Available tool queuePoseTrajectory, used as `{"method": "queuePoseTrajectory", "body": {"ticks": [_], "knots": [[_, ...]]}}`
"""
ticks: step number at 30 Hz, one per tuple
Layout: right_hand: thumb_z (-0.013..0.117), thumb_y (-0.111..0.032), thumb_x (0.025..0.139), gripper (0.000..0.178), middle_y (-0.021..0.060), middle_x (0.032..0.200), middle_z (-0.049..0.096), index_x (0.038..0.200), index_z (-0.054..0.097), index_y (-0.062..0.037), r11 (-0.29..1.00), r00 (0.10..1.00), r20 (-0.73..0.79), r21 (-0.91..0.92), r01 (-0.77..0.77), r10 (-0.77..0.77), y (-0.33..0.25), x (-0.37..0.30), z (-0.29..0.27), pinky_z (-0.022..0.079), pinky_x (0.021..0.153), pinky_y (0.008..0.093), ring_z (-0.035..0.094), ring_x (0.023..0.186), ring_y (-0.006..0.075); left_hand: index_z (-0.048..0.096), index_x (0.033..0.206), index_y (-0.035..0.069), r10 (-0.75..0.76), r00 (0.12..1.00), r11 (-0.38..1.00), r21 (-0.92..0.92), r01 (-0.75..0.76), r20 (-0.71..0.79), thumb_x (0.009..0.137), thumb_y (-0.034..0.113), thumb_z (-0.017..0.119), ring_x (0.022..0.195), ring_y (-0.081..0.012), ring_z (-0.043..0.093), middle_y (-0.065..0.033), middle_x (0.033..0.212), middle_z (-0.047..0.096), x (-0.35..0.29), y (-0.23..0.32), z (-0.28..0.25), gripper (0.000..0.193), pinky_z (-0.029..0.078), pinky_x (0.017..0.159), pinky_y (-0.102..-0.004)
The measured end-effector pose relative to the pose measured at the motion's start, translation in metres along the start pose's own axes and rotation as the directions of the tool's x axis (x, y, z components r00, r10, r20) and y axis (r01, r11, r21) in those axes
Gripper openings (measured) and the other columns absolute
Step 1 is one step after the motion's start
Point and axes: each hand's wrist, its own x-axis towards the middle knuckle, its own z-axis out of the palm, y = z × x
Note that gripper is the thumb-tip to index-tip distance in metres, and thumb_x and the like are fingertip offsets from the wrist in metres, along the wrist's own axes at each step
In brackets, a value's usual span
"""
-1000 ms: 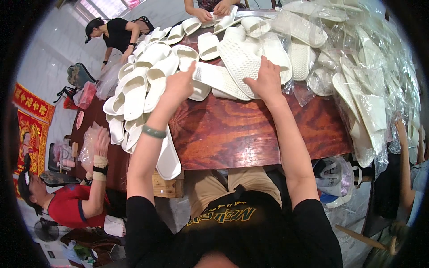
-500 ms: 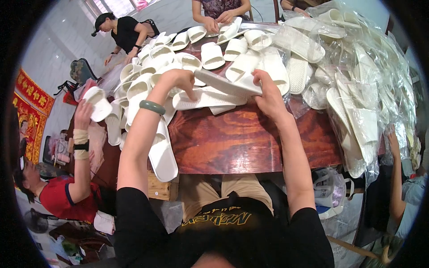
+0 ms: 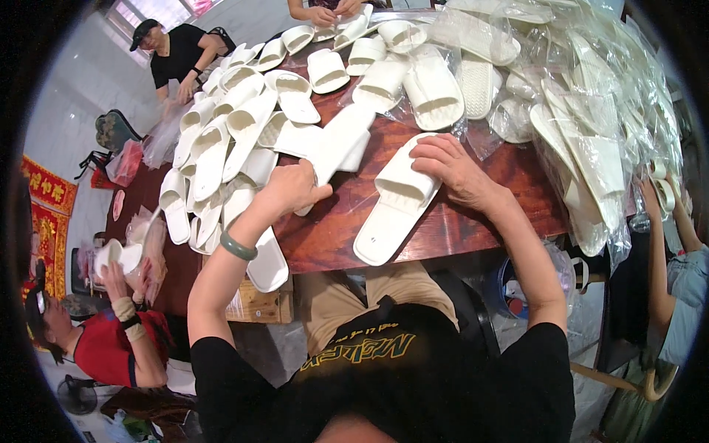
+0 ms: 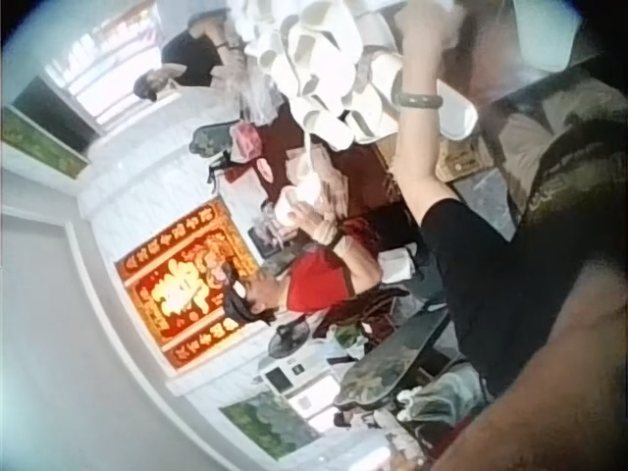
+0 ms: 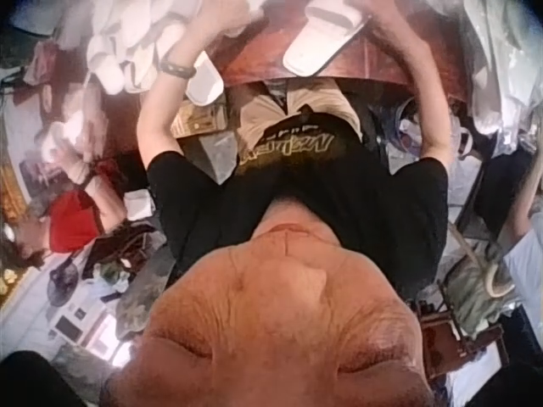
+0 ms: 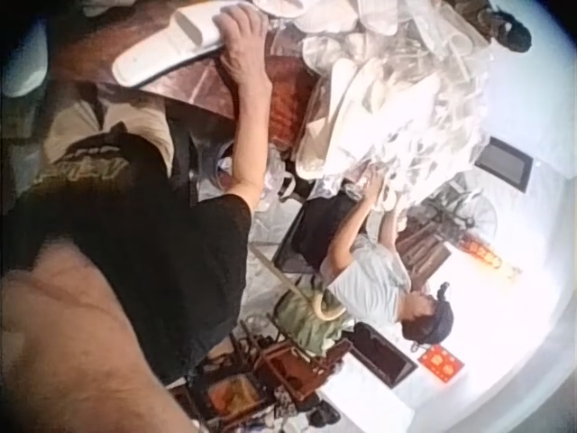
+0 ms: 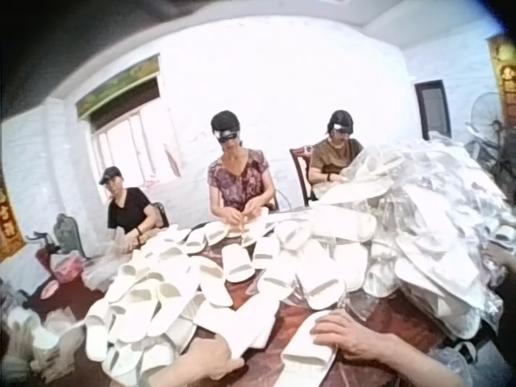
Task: Hand-stitching and assembling parts of white slippers at a production table.
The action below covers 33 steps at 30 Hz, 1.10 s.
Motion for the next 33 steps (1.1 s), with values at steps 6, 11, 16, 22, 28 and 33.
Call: {"method": "queuePoseTrajectory", "body": {"ticks": [6, 11, 16, 22, 28, 33], "knots": [[0.043, 0.012, 0.073, 0.051, 0.0152, 0.125, 0.05, 0.12, 0.053, -0.0061, 0.953, 0.953, 0.028, 0.021, -0.301, 0.3, 0.004, -0.027, 0.006, 0.035, 0.1, 0.0393, 0.045, 0.118, 0.0337, 0.061, 0.085, -0.008, -0.062, 0.982, 0.975, -0.219, 0.023, -0.176, 0.081, 0.031, 0.046, 0.075, -0.0358, 0.063, -0.025, 0.072, 0.061, -0.011, -0.02, 0.002, 0.042, 0.048, 0.07, -0.0447], [0.06, -0.008, 0.078, 0.044, 0.0181, 0.122, 0.05, 0.121, 0.051, -0.0011, 0.842, 0.855, -0.042, 0.205, -0.498, 0.516, -0.027, -0.019, 0.008, 0.038, 0.098, 0.0381, 0.046, 0.117, 0.0334, 0.059, 0.087, -0.003, -0.004, 0.999, 0.228, -0.973, -0.032, -0.033, 0.083, 0.02, 0.046, 0.066, -0.0106, 0.054, -0.0052, 0.076, 0.06, -0.029, -0.009, 0.017, 0.027, 0.044, 0.062, -0.0246], [0.065, -0.01, 0.07, 0.052, 0.0157, 0.115, 0.053, 0.12, 0.052, -0.0017, 0.861, 0.865, -0.034, 0.13, -0.492, 0.5, -0.019, -0.016, 0.013, 0.038, 0.096, 0.0349, 0.05, 0.11, 0.0288, 0.059, 0.102, -0.004, -0.004, 0.997, -0.015, -0.996, 0.083, 0.083, 0.087, 0.018, 0.051, 0.077, -0.0098, 0.06, -0.0048, 0.09, 0.064, -0.044, 0.002, 0.044, 0.027, 0.047, 0.07, -0.0232], [0.059, -0.008, 0.066, 0.049, 0.0071, 0.11, 0.058, 0.114, 0.057, -0.0021, 0.576, 0.756, 0.073, 0.601, -0.554, 0.651, -0.027, 0.007, -0.029, 0.041, 0.091, 0.0285, 0.053, 0.103, 0.0161, 0.061, 0.103, -0.005, 0.056, 0.99, -0.096, -0.987, 0.131, 0.126, 0.089, 0.021, 0.055, 0.081, -0.0113, 0.062, -0.0065, 0.094, 0.066, -0.047, 0.004, 0.057, 0.03, 0.048, 0.073, -0.0249], [0.062, -0.013, 0.073, 0.046, 0.0073, 0.105, 0.06, 0.117, 0.055, 0.0001, 0.404, 0.78, 0.149, 0.788, -0.464, 0.607, -0.034, 0.074, -0.005, 0.044, 0.085, 0.0254, 0.056, 0.097, 0.0131, 0.06, 0.109, -0.006, 0.198, 0.973, -0.037, -0.993, -0.115, -0.12, 0.088, 0.023, 0.059, 0.09, -0.0134, 0.057, -0.0071, 0.098, 0.064, -0.053, 0.041, 0.054, 0.035, 0.046, 0.079, -0.0253], [0.069, -0.026, 0.075, 0.057, 0.0133, 0.109, 0.058, 0.121, 0.05, 0.0024, 0.793, 0.894, 0.036, 0.449, -0.413, 0.446, -0.03, 0.119, 0.065, 0.044, 0.088, 0.0315, 0.056, 0.1, 0.0213, 0.063, 0.09, 0.002, 0.06, 0.998, 0.631, -0.775, -0.03, 0.01, 0.083, 0.029, 0.066, 0.058, -0.011, 0.046, -0.0026, 0.066, 0.056, -0.08, 0.032, 0.049, 0.028, 0.039, 0.054, -0.0274]]}}
